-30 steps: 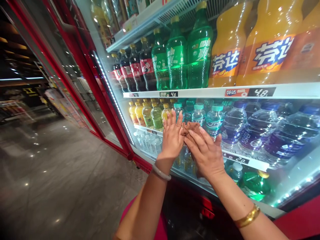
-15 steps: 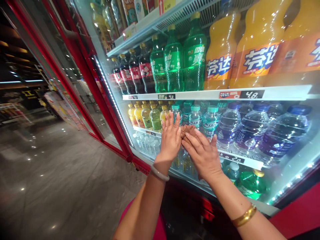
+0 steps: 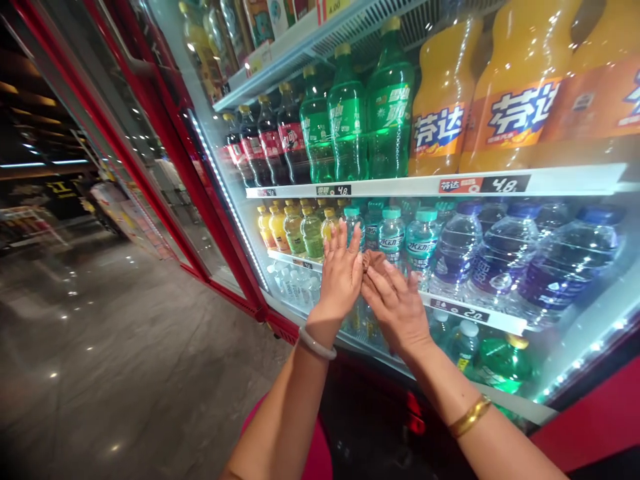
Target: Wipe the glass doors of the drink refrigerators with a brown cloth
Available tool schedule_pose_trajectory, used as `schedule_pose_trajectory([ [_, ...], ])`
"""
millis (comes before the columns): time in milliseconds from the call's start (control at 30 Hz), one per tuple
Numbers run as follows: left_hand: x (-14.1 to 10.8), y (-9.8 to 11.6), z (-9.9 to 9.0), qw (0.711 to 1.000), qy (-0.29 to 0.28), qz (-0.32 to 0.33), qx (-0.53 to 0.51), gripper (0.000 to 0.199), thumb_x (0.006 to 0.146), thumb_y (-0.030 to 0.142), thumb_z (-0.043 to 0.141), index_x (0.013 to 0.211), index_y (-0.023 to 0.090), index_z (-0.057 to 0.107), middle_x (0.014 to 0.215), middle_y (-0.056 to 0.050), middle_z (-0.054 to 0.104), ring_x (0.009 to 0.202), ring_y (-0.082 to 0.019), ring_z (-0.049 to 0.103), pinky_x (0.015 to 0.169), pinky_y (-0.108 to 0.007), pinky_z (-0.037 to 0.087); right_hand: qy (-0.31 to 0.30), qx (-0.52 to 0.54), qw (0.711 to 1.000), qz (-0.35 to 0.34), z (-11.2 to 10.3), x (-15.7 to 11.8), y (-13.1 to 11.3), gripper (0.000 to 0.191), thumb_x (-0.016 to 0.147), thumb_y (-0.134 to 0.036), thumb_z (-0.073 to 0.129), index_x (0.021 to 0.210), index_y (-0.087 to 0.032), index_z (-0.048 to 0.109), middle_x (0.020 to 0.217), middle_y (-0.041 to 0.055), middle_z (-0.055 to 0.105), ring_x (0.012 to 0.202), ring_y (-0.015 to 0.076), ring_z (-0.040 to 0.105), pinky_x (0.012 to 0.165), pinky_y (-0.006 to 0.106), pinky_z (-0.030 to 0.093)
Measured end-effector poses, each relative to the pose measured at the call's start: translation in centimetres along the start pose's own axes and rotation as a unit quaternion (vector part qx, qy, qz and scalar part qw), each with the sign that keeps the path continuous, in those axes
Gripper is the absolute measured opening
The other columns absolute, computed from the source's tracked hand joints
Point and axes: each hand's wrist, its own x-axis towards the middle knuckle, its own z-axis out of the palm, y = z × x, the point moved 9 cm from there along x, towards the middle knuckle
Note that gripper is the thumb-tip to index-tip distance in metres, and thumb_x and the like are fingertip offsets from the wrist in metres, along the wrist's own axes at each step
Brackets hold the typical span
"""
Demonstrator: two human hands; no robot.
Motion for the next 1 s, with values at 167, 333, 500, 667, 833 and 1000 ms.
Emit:
schedule_pose_trajectory([
  [167,0.0,0.2,0.2,1.0,0.002,-0.004,-0.008,0.077,0.111,0.028,0.04,0.169,0.041,-0.008,0.18,-0.001,-0.002,0.166,-0.03,0.007,0.133,-0.062,0.028,0.061,-0.004,0.998,0.033,-3.9,3.1,4.2,0.036,0.091,-0.019,0.075,0.125,-0.029,0.071,0.143,0.0085,0.067,0.148,0.034,0.051,0.131,0.068,0.013],
  [333,-0.1,0.5,0.3,1.0,0.004,-0.002,-0.017,0.073,0.111,0.03,0.04,0.17,0.039,-0.001,0.18,-0.002,-0.007,0.166,-0.031,0.002,0.133,-0.063,0.026,0.104,-0.018,0.991,0.077,-4.5,3.8,5.2,0.041,0.087,-0.023,0.08,0.127,-0.029,0.071,0.15,0.0109,0.062,0.149,0.0405,0.048,0.127,0.073,0.025],
  [500,-0.5,-0.3,0.5,1.0,-0.003,0.001,-0.031,0.08,0.108,0.024,0.042,0.17,0.038,-0.008,0.18,-0.003,0.005,0.166,-0.028,0.009,0.134,-0.063,0.024,0.014,-0.008,1.0,0.023,-1.1,1.9,1.4,0.045,0.092,-0.017,0.074,0.135,-0.029,0.066,0.146,0.0075,0.066,0.155,0.0306,0.043,0.134,0.064,0.014],
  [667,-1.0,-1.1,0.7,1.0,-0.007,-0.002,-0.024,0.073,0.111,0.027,0.037,0.171,0.036,-0.003,0.18,-0.003,0.013,0.166,-0.026,0.011,0.135,-0.061,0.023,0.058,-0.006,0.997,0.056,-4.1,4.5,4.7,0.039,0.089,-0.025,0.08,0.127,-0.031,0.07,0.146,0.0089,0.066,0.147,0.0378,0.051,0.129,0.074,0.015],
  [833,-0.9,-2.3,0.5,0.999,-0.008,-0.033,-0.032,0.068,0.112,0.032,0.033,0.171,0.036,-0.001,0.18,-0.002,0.01,0.166,-0.026,0.008,0.137,-0.058,0.016,0.089,-0.015,0.99,0.107,-3.8,6.6,5.1,0.04,0.089,-0.024,0.077,0.129,-0.028,0.071,0.152,0.0118,0.06,0.152,0.0421,0.044,0.128,0.076,0.016],
  [1000,-1.0,-3.3,-0.1,0.998,-0.014,-0.038,-0.041,0.07,0.111,0.026,0.032,0.171,0.035,-0.001,0.179,-0.003,0.017,0.166,-0.024,0.012,0.137,-0.059,0.018,-0.033,0.005,0.999,-0.02,1.2,2.9,-1.4,0.042,0.097,-0.012,0.063,0.137,-0.022,0.065,0.146,0.0075,0.068,0.158,0.026,0.037,0.136,0.059,0.006],
])
